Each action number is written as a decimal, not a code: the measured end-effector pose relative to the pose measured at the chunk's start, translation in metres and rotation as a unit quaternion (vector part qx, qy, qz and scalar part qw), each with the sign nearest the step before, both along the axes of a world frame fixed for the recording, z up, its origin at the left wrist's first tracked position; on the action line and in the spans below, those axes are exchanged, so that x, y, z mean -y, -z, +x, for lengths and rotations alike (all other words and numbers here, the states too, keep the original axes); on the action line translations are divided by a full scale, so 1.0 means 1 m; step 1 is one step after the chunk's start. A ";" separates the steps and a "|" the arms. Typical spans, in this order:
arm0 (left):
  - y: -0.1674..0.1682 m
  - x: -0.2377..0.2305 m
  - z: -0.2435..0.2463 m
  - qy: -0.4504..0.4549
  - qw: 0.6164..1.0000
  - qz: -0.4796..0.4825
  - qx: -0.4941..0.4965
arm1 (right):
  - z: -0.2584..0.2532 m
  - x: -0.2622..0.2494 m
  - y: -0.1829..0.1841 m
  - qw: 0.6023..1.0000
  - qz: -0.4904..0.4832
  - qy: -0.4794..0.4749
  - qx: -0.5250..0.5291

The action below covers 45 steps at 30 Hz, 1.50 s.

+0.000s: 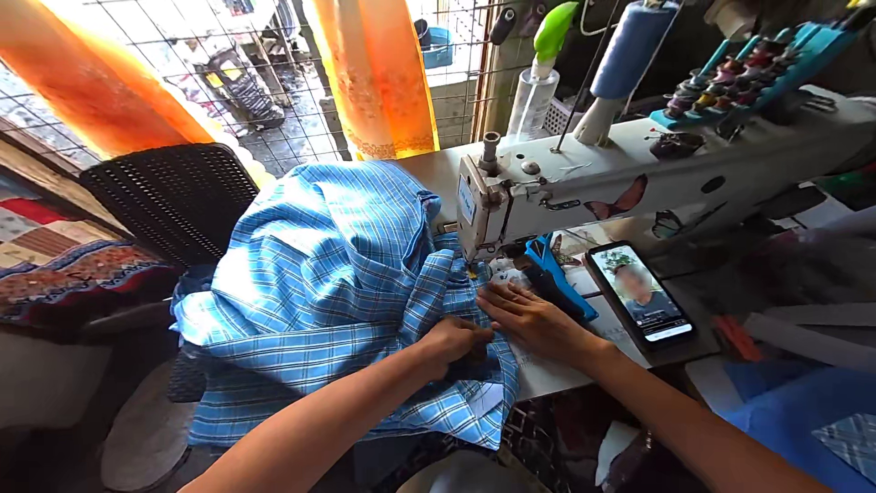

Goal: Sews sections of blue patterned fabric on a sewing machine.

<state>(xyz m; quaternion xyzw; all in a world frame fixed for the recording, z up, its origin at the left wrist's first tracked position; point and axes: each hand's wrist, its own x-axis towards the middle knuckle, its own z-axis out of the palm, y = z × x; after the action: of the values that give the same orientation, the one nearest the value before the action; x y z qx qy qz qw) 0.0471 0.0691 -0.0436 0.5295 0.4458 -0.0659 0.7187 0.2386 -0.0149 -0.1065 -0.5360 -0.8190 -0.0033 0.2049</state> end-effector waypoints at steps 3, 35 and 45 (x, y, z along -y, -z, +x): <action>0.001 0.000 0.001 -0.009 1.000 -0.012 0.000 | 0.001 0.001 0.003 1.000 -0.001 -0.003 0.013; 0.005 -0.090 -0.002 0.194 0.804 0.550 0.114 | -0.017 0.016 0.012 0.998 0.053 0.006 0.032; 0.041 -0.093 0.001 0.175 0.860 0.467 0.111 | -0.021 0.023 0.001 1.000 -0.005 0.017 0.014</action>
<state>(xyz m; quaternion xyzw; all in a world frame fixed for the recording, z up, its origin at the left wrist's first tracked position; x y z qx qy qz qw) 0.0478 0.1618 -0.0851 0.8762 0.2411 0.0845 0.4086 0.2178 -0.0383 -0.1075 -0.5512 -0.8123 -0.0101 0.1905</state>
